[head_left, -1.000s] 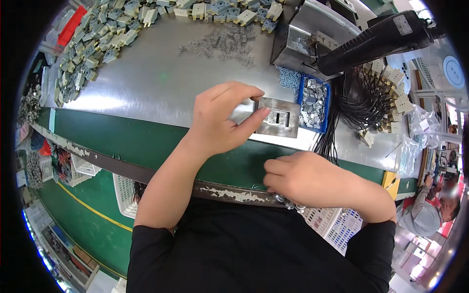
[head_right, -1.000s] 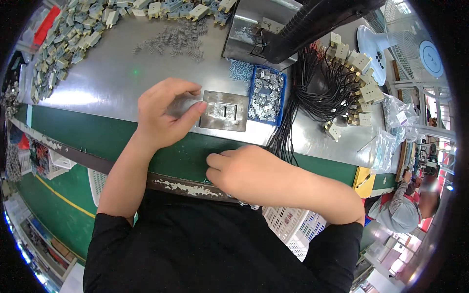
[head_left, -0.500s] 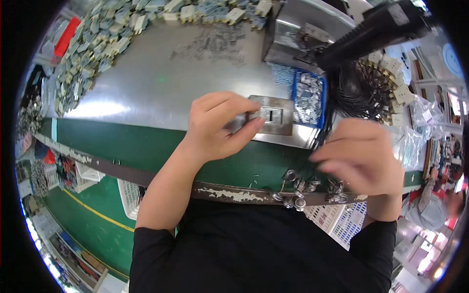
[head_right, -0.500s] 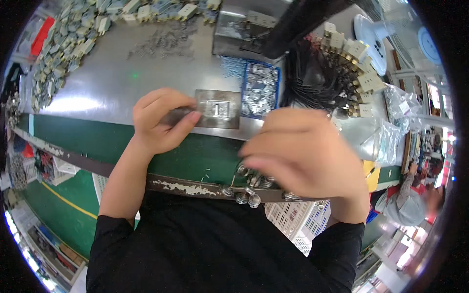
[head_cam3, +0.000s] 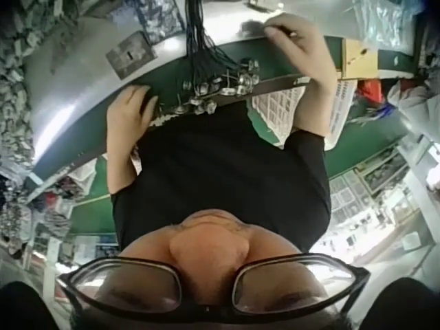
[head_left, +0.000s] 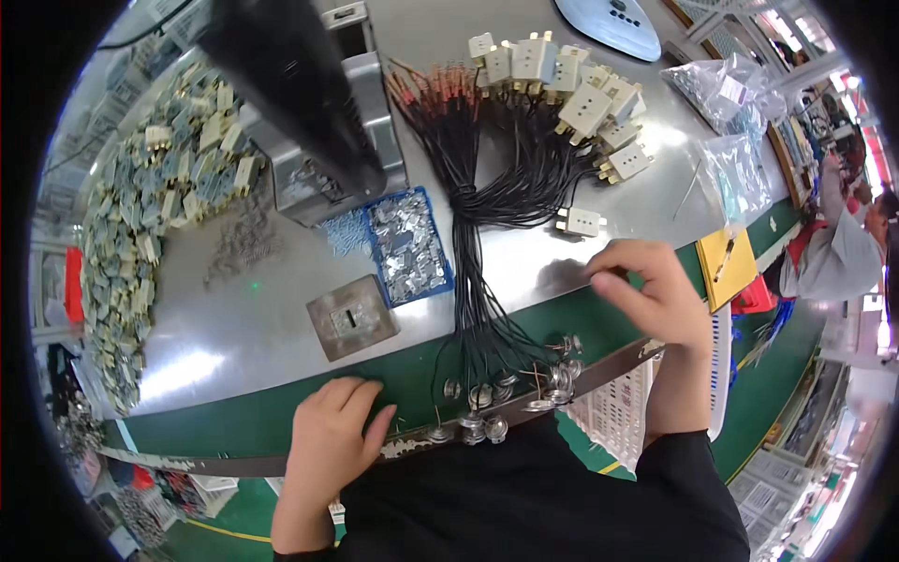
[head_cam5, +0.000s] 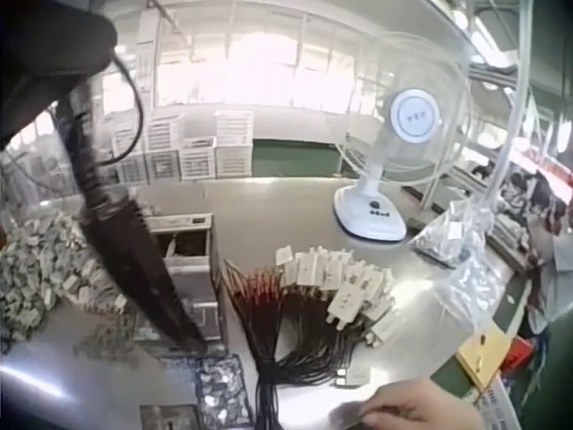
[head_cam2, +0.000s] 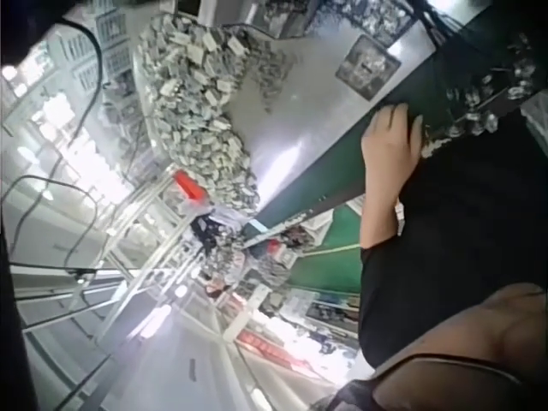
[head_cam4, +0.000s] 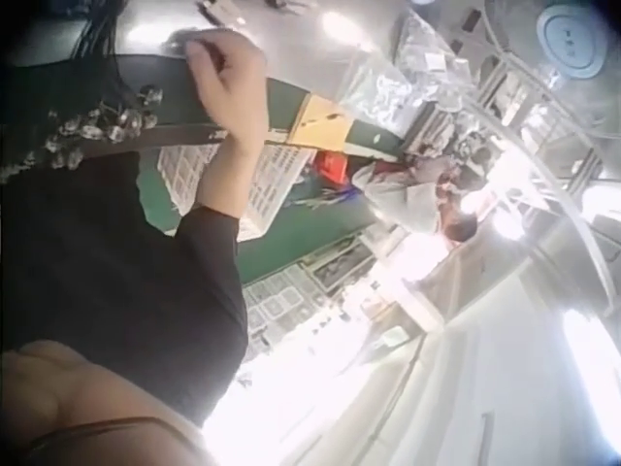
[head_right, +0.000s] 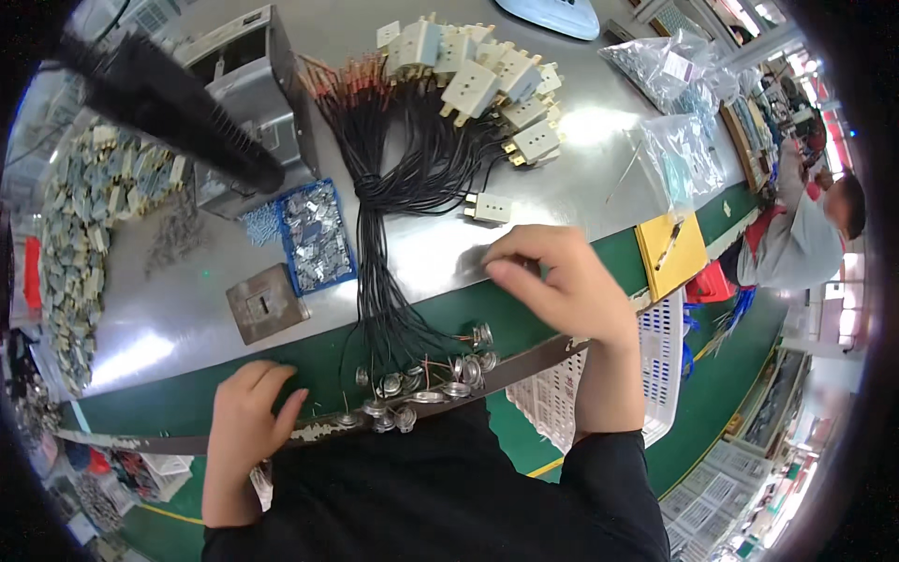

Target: Assembling electronic parts and wiring harnesses using a power tool at a manufacturing workstation.

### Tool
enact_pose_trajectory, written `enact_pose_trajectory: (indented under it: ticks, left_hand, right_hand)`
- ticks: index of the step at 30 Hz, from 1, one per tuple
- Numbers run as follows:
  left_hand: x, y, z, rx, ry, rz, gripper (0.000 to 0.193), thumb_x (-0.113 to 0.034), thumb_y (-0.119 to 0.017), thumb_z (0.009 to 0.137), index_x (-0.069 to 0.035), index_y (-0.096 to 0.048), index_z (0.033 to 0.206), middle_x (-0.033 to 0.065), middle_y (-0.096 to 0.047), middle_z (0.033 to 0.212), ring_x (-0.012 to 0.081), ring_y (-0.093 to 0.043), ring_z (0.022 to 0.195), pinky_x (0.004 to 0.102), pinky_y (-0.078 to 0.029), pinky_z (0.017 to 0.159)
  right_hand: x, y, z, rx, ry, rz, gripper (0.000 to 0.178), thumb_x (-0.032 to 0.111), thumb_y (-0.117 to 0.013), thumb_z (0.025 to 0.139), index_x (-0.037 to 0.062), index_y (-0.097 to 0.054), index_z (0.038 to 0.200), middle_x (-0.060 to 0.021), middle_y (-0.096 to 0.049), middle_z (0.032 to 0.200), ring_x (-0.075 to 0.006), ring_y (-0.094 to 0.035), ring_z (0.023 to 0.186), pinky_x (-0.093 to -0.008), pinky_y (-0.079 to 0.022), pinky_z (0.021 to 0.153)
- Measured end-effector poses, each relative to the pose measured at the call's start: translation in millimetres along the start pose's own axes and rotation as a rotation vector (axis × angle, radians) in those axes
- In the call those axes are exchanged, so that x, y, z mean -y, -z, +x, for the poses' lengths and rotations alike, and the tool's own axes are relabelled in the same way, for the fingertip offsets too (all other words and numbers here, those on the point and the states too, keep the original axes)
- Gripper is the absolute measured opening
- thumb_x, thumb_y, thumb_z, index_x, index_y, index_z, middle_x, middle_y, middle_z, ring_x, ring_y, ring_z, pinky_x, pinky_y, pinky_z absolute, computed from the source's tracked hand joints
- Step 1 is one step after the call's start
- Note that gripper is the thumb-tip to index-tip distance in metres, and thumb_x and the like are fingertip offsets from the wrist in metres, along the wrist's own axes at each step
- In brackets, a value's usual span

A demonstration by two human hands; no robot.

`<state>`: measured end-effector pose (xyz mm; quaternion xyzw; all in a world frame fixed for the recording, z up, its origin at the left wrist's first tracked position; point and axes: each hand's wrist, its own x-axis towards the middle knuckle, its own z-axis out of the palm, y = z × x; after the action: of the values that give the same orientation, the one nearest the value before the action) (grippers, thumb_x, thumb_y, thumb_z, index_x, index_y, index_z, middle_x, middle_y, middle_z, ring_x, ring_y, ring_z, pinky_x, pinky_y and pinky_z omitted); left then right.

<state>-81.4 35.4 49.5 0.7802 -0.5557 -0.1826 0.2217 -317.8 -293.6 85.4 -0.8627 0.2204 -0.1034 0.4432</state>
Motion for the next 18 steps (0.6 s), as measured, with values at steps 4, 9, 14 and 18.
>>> enact_pose_trajectory:
  ticks: [4,9,14,18]
  left_hand:
    - [-6,-15,-9,-0.005,-0.035,-0.022,0.023,-0.01,-0.082,0.085,-0.003,-0.072,0.104,0.0121,-0.068,0.103,0.0353,-0.068,0.093,0.0439,-0.059,0.079]
    - [-20,-25,-25,0.041,0.016,-0.093,0.015,-0.007,-0.081,0.083,-0.002,-0.073,0.095,0.0133,-0.071,0.099,0.0355,-0.069,0.088,0.0441,-0.058,0.078]
    - [-8,-24,-27,-0.014,-0.013,-0.169,0.019,-0.009,-0.082,0.083,-0.003,-0.072,0.098,0.0125,-0.072,0.1,0.0326,-0.071,0.08,0.0416,-0.059,0.071]
    - [-18,-16,-9,-0.014,0.094,-0.386,0.039,-0.018,-0.088,0.081,-0.005,-0.068,0.113,0.0117,-0.074,0.098,0.0309,-0.073,0.078,0.0385,-0.059,0.067]
  right_hand:
    - [-5,-17,6,0.006,0.04,0.061,0.012,0.01,-0.072,0.097,-0.0005,-0.076,0.101,-0.0126,-0.074,0.09,-0.0258,-0.07,0.081,-0.0357,-0.051,0.073]
    - [-7,-40,32,0.108,0.219,0.029,0.012,0.007,-0.071,0.096,0.0,-0.075,0.105,-0.0149,-0.074,0.095,-0.0326,-0.069,0.085,-0.0397,-0.053,0.075]
    - [15,-51,54,0.191,0.27,-0.123,0.012,0.008,-0.072,0.096,0.0008,-0.072,0.105,-0.0145,-0.07,0.094,-0.0365,-0.069,0.085,-0.0436,-0.054,0.075]
    - [30,-58,66,0.209,0.319,-0.162,0.01,0.007,-0.073,0.095,0.0016,-0.071,0.103,-0.0132,-0.066,0.089,-0.0353,-0.067,0.081,-0.043,-0.054,0.07]
